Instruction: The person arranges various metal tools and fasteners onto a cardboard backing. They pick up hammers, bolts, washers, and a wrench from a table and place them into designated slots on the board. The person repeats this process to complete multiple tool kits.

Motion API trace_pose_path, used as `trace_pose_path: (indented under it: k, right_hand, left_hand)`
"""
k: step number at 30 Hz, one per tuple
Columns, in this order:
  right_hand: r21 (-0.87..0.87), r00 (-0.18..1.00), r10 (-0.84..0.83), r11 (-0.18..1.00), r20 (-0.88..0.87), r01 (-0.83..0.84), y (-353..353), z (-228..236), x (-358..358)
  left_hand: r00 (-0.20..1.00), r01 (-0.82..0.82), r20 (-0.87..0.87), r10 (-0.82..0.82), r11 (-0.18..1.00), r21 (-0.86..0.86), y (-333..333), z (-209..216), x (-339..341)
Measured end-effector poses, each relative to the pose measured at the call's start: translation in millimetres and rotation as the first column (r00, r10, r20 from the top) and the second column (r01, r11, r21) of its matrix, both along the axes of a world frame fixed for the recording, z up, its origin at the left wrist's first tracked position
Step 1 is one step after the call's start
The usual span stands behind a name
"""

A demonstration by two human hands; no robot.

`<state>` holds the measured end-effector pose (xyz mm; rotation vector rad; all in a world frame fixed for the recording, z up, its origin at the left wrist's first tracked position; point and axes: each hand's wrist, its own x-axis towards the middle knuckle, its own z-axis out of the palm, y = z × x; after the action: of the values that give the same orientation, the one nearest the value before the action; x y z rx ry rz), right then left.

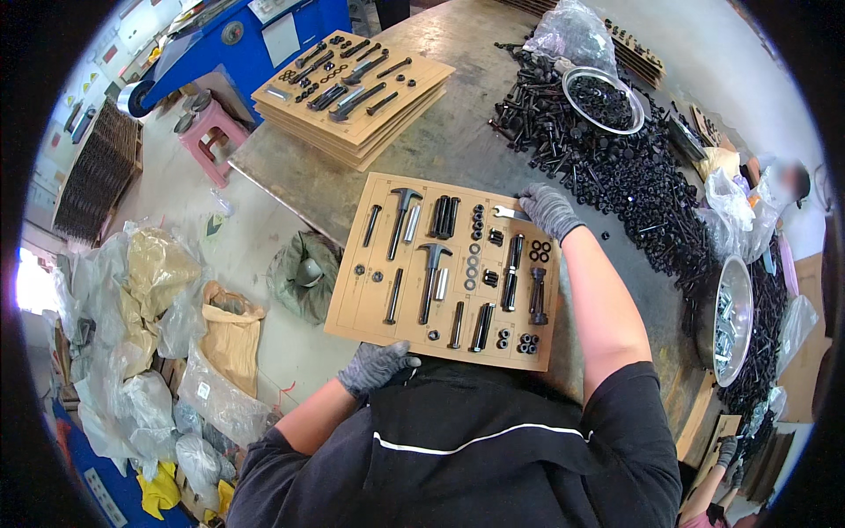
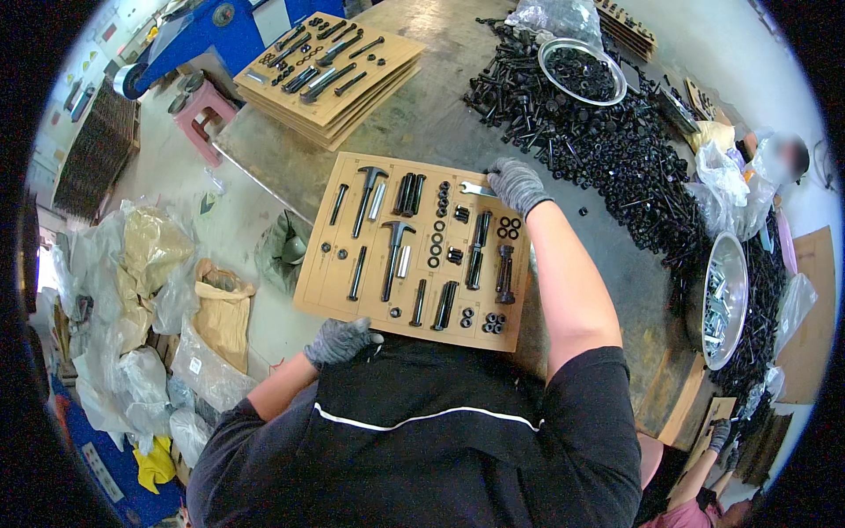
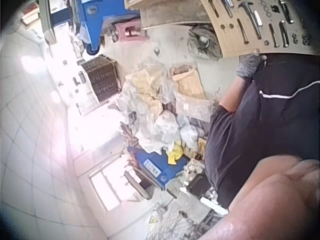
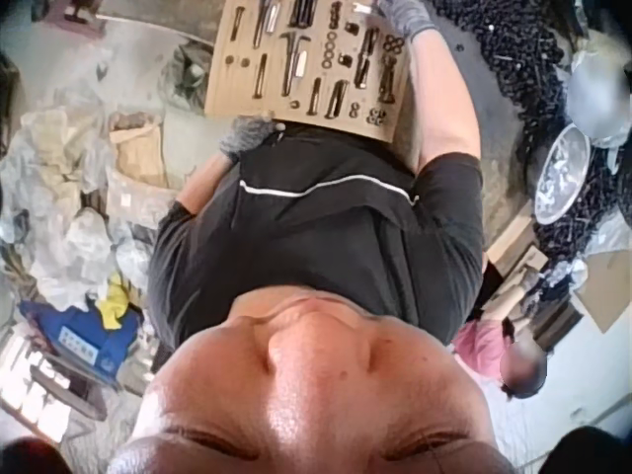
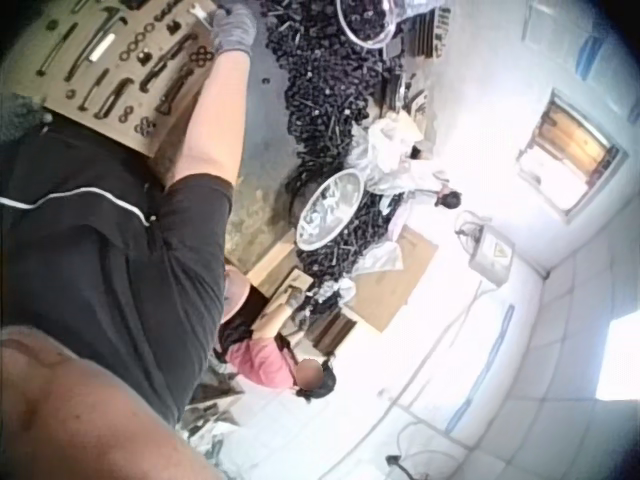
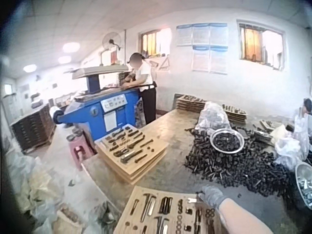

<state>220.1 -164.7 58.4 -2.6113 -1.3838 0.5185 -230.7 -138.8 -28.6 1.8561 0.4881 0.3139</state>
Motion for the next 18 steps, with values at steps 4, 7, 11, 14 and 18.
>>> trace_pose_path:
  k: [4, 7, 11, 14, 18]
  right_hand:
    - [0.038, 0.968, -0.11, 0.992, -0.227, 0.122, -5, 1, -1]
    - [0.099, 0.978, -0.096, 0.988, -0.186, 0.116, -17, -4, 8]
    - [0.098, 0.969, -0.141, 0.982, -0.203, 0.163, -32, 33, 7]
    - [0.135, 0.972, -0.177, 0.971, -0.156, 0.198, -42, 67, 17]
    - [0.13, 0.965, -0.242, 0.959, -0.097, 0.254, -42, 116, 36]
  left_hand:
    - [0.997, 0.068, -0.025, -0.069, 0.996, -0.053, 2, 26, 17]
    - [0.987, -0.078, 0.041, 0.152, 0.698, -0.711, -4, 44, 23]
    - [0.992, 0.033, 0.114, 0.045, 0.802, -0.596, -1, 50, 31]
    - [0.99, 0.074, 0.142, -0.006, 0.875, -0.478, 2, 52, 43]
    - [0.954, 0.176, 0.287, 0.09, 0.605, -0.776, 21, 104, 74]
